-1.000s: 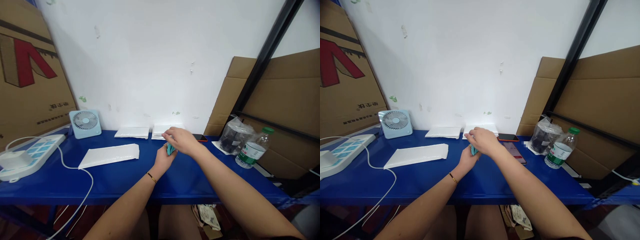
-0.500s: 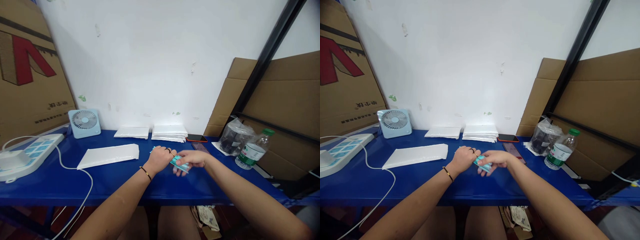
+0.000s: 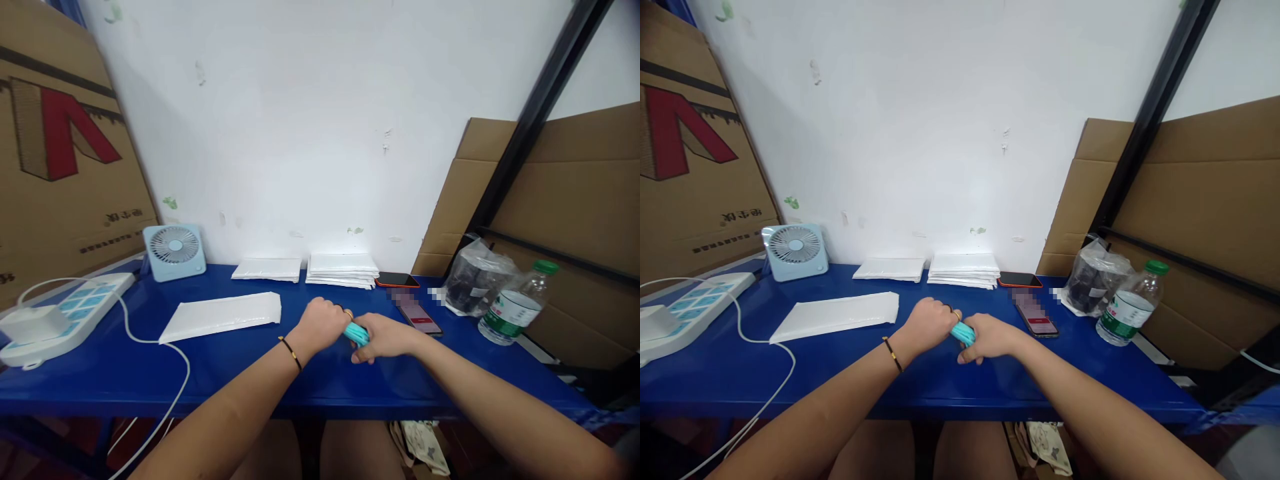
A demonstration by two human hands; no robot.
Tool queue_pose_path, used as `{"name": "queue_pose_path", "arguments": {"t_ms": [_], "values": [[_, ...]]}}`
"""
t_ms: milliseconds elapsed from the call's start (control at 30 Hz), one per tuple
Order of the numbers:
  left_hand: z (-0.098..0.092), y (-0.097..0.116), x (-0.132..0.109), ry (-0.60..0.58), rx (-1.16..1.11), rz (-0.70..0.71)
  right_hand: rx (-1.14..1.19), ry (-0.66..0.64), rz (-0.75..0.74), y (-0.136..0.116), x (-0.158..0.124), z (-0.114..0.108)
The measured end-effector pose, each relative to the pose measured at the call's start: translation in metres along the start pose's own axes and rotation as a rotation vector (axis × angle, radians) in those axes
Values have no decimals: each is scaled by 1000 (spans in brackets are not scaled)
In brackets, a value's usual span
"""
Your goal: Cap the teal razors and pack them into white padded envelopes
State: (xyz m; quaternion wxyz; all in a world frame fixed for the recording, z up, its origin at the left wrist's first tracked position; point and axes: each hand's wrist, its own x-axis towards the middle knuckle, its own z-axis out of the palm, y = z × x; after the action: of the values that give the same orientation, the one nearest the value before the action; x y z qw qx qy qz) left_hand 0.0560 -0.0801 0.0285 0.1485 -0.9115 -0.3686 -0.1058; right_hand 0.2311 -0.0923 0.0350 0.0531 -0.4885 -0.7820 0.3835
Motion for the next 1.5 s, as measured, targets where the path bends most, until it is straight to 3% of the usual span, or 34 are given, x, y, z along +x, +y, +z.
{"name": "queue_pose_path", "arguments": {"t_ms": [100,167,200,300,400,500,567,667,800,833,967,1067,1200,1267,1400,1500], "values": [[-1,4,-7,102,34,216,668,-529,43,6,1,14],[-4,4,-10,104,21,295,892,-670,63,8,3,28],[-5,3,-12,87,12,317,947,-680,68,8,3,35],[-8,-10,-24,65,0,209,980,-514,106,9,3,46],[-1,-44,-52,81,51,-204,884,-286,134,16,2,42],[16,-87,-86,-80,160,-581,807,-175,117,24,-1,31],[25,-109,-101,-153,165,-690,766,-138,100,26,-2,23],[25,-123,-102,-212,96,-684,684,-94,30,24,-4,16],[15,-128,-89,-96,55,-591,593,-79,-48,19,-8,8],[14,-131,-88,-121,34,-580,578,-80,-56,19,-10,6],[17,-151,-94,-398,-9,-661,528,-81,-72,24,-17,1],[13,-157,-95,-382,21,-679,490,-60,-49,29,-19,1],[-13,-141,-70,-180,81,-623,381,-16,-39,29,-19,-3],[-24,-127,-48,-152,-16,-542,298,5,-52,27,-18,-7],[-20,-95,-14,-264,-337,-287,140,34,-58,29,-22,-15],[0,-76,-12,-378,-382,-268,2,81,5,38,-26,-21]]}}
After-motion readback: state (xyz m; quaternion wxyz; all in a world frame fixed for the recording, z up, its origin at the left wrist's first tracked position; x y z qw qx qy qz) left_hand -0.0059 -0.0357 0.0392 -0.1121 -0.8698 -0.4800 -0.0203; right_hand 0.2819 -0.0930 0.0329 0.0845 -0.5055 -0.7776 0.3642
